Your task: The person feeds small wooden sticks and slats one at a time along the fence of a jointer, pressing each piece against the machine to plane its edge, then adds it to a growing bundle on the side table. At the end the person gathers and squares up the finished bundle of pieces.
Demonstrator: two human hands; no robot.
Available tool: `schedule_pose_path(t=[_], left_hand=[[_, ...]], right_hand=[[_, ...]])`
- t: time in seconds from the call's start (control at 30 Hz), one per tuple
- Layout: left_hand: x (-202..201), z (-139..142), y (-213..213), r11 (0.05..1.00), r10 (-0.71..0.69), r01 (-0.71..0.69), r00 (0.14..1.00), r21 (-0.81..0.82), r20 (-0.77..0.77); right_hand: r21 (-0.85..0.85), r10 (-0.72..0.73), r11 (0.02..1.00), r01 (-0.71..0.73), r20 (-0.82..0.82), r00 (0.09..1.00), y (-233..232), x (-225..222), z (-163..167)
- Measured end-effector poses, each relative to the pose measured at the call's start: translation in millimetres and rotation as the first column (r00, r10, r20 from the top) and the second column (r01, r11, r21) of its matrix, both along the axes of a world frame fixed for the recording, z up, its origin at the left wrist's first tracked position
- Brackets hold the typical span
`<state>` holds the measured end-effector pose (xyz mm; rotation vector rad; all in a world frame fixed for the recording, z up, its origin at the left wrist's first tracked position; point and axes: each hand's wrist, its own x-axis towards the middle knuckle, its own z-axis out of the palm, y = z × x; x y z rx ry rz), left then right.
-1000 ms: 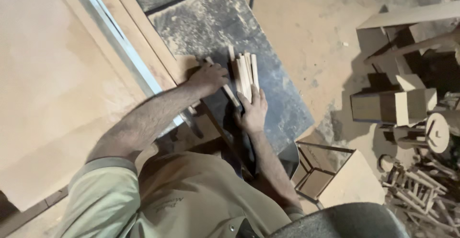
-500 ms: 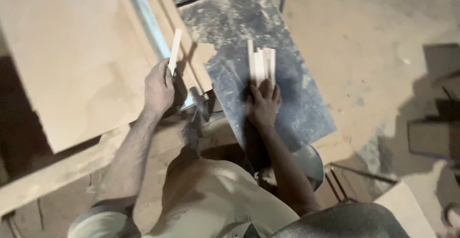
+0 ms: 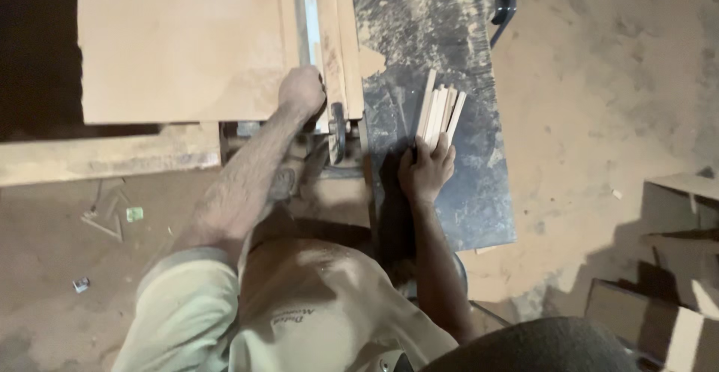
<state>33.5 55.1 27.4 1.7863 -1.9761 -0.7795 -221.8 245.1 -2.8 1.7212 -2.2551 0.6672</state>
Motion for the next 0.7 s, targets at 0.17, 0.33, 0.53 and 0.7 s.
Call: schedule_pose_path(t=[0.17, 0.33, 0.53, 0.7], left_hand=[[4, -19, 3, 0.96, -0.083, 0.116, 0.987, -0.253, 0.137], [13, -24, 13, 0.906, -0.236, 0.33, 0.914, -0.267, 0.329], [21, -9, -11, 0.901, -0.373, 0.429, 0.842, -0.064, 0.391], [16, -12, -68, 0.901, -0.39, 0.433, 0.801, 0.01, 0.455]], right_hand=[[-0.062, 0.065, 0.996, -0.068, -0.04, 0.997, 2, -5, -6], [-0.022, 0.0, 1.0, -0.002, -0.099, 0.995, -5, -4, -12], [0.045, 0.014, 0.999, -0.012, -0.038, 0.999, -7, -2, -9], [0.105, 0.025, 0.994, -0.024, -0.014, 1.0, -9, -1, -8]])
